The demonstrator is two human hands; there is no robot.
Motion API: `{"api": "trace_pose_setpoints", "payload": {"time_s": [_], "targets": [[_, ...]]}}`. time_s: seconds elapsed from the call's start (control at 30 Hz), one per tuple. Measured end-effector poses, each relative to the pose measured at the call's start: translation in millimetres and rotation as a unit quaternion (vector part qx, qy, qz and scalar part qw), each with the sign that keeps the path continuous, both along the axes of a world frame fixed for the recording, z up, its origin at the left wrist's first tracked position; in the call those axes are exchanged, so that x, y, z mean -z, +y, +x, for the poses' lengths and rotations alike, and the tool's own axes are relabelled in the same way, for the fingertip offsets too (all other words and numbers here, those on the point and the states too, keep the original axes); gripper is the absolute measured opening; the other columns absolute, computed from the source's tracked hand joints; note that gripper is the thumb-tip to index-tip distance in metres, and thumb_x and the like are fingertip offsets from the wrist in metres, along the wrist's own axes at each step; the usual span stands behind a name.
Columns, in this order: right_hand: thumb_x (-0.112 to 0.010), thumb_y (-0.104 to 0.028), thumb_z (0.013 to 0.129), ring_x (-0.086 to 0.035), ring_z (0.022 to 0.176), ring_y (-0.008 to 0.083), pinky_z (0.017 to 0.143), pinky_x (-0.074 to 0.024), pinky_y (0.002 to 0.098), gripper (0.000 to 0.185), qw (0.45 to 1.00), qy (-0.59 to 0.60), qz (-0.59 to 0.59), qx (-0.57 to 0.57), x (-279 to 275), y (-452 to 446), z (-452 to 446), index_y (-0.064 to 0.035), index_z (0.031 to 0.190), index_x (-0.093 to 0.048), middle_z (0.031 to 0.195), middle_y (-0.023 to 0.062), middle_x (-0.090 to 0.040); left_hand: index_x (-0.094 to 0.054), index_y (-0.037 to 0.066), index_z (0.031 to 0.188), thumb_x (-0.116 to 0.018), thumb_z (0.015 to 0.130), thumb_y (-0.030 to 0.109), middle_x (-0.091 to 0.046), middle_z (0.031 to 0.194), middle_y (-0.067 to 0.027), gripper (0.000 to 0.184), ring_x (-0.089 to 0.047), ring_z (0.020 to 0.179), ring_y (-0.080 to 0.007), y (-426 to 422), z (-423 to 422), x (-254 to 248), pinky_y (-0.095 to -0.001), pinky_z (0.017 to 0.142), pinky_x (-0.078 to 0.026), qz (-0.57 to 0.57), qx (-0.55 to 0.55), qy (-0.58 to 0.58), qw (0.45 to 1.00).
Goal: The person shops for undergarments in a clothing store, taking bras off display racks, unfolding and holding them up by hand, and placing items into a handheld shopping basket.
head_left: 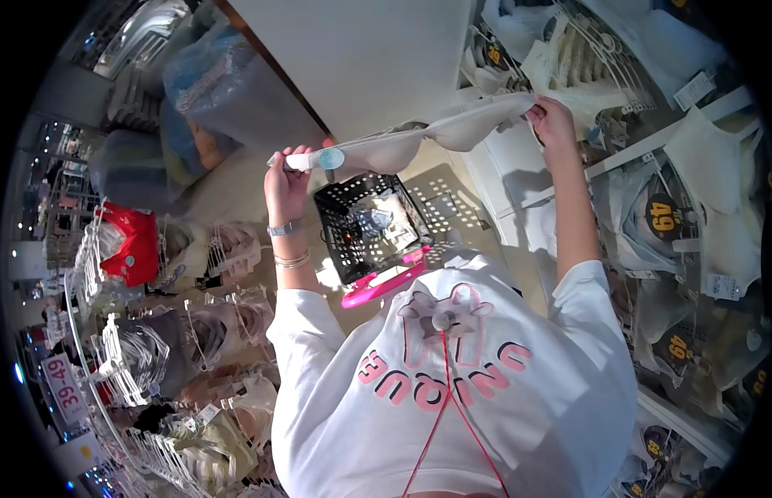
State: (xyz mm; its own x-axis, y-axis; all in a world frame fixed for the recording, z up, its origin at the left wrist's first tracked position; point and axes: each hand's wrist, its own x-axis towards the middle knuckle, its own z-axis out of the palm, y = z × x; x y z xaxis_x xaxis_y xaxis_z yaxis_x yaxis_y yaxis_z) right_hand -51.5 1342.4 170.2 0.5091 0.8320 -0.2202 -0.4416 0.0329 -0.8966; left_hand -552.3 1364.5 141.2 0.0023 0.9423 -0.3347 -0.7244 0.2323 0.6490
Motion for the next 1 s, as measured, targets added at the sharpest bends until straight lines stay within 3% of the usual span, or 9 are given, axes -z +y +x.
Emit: {"api": "trace_pose_setpoints", "payload": {"time_s": [0.23, 0.4, 0.43, 0.53, 0.67, 0.7, 0.8, 0.9, 1.0], "targets": [[-0.053, -0.008, 0.087, -0.058, 0.064, 0.0181, 0.060, -0.0518, 0.0312, 0.006, 0.989, 0.125, 0.069, -0.023, 24, 12, -14, -0.0022, 0.087, -0.054, 0.075, 0.0079, -0.058, -0.054, 0.001, 0.102, -0.044, 0.097, 0.026, -0.059, 0.108, -0.0239, 0.028, -0.057, 0.104, -0.0377, -31, -4, -11, -0.0450, 0.087, -0.049, 0.072, -0.016, -0.037, 0.997], [-0.057, -0.011, 0.083, -0.058, 0.065, 0.0174, 0.058, -0.0471, 0.0300, 0.007, 0.972, -0.211, -0.093, -0.046, 89, -46, -120, -0.0059, 0.086, -0.052, 0.073, 0.0071, -0.057, -0.050, 0.006, 0.085, -0.038, 0.099, 0.030, -0.063, 0.079, -0.0147, 0.030, -0.065, 0.072, -0.0225, -104, 26, 35, -0.0313, 0.060, -0.054, 0.083, -0.028, 0.204, 0.975], [-0.056, -0.011, 0.084, -0.059, 0.073, 0.0182, 0.065, -0.0468, 0.0314, 0.007, 0.946, -0.319, -0.042, -0.044, 160, -52, -133, -0.0063, 0.088, -0.053, 0.076, 0.0064, -0.060, -0.050, 0.005, 0.085, -0.038, 0.099, 0.028, -0.062, 0.076, -0.0131, 0.030, -0.064, 0.069, -0.0214, -120, 27, 58, -0.0324, 0.058, -0.052, 0.067, 0.005, 0.289, 0.955], [-0.055, -0.004, 0.083, -0.057, 0.071, 0.0158, 0.066, -0.0445, 0.0309, 0.005, 0.933, -0.328, -0.049, -0.139, 173, -116, -207, -0.0060, 0.085, -0.051, 0.074, 0.0058, -0.059, -0.052, 0.002, 0.088, -0.039, 0.097, 0.022, -0.064, 0.068, -0.0106, 0.025, -0.062, 0.061, -0.0262, -170, 36, 157, -0.0397, 0.055, -0.047, 0.133, -0.015, 0.569, 0.811], [-0.053, -0.012, 0.086, -0.058, 0.061, 0.0249, 0.056, -0.0419, 0.0376, 0.006, 0.890, -0.372, -0.063, -0.257, 231, -171, -260, -0.0071, 0.083, -0.052, 0.066, 0.0123, -0.057, -0.056, 0.002, 0.091, -0.043, 0.091, 0.021, -0.065, 0.070, -0.0171, 0.023, -0.061, 0.065, -0.0392, -232, 56, 145, -0.0456, 0.059, -0.048, 0.049, 0.151, 0.697, 0.699], [-0.055, -0.010, 0.087, -0.056, 0.066, 0.0179, 0.061, -0.0428, 0.0328, 0.007, 0.839, -0.429, -0.116, -0.313, 227, -181, -266, -0.0044, 0.086, -0.052, 0.071, 0.0098, -0.058, -0.056, 0.000, 0.091, -0.045, 0.090, 0.021, -0.063, 0.068, -0.0200, 0.023, -0.062, 0.066, -0.0384, -235, 57, 148, -0.0475, 0.058, -0.047, 0.039, 0.190, 0.779, 0.596], [-0.056, -0.014, 0.086, -0.060, 0.065, 0.0228, 0.061, -0.0446, 0.0362, 0.008, 0.830, -0.419, -0.149, -0.337, 219, -199, -289, -0.0068, 0.089, -0.056, 0.072, 0.0131, -0.061, -0.055, 0.000, 0.090, -0.047, 0.088, 0.019, -0.062, 0.064, -0.0202, 0.021, -0.061, 0.060, -0.0383, -235, 61, 150, -0.0478, 0.055, -0.047, 0.062, 0.140, 0.788, 0.596], [-0.054, -0.013, 0.085, -0.061, 0.066, 0.0266, 0.061, -0.0451, 0.0385, 0.007, 0.831, -0.438, -0.181, -0.292, 231, -193, -289, -0.0066, 0.088, -0.055, 0.070, 0.0124, -0.061, -0.057, 0.001, 0.090, -0.051, 0.083, 0.014, -0.062, 0.067, -0.0193, 0.016, -0.062, 0.063, -0.0372, -231, 56, 155, -0.0465, 0.054, -0.046, 0.047, 0.163, 0.684, 0.709], [-0.055, -0.013, 0.085, -0.062, 0.068, 0.0293, 0.062, -0.0461, 0.0390, 0.007, 0.826, -0.413, -0.192, -0.332, 210, -200, -285, -0.0065, 0.088, -0.056, 0.073, 0.0139, -0.063, -0.059, 0.003, 0.086, -0.050, 0.080, 0.011, -0.064, 0.071, -0.0173, 0.014, -0.062, 0.066, -0.0368, -240, 64, 152, -0.0461, 0.060, -0.047, 0.093, 0.109, 0.752, 0.643]]}}
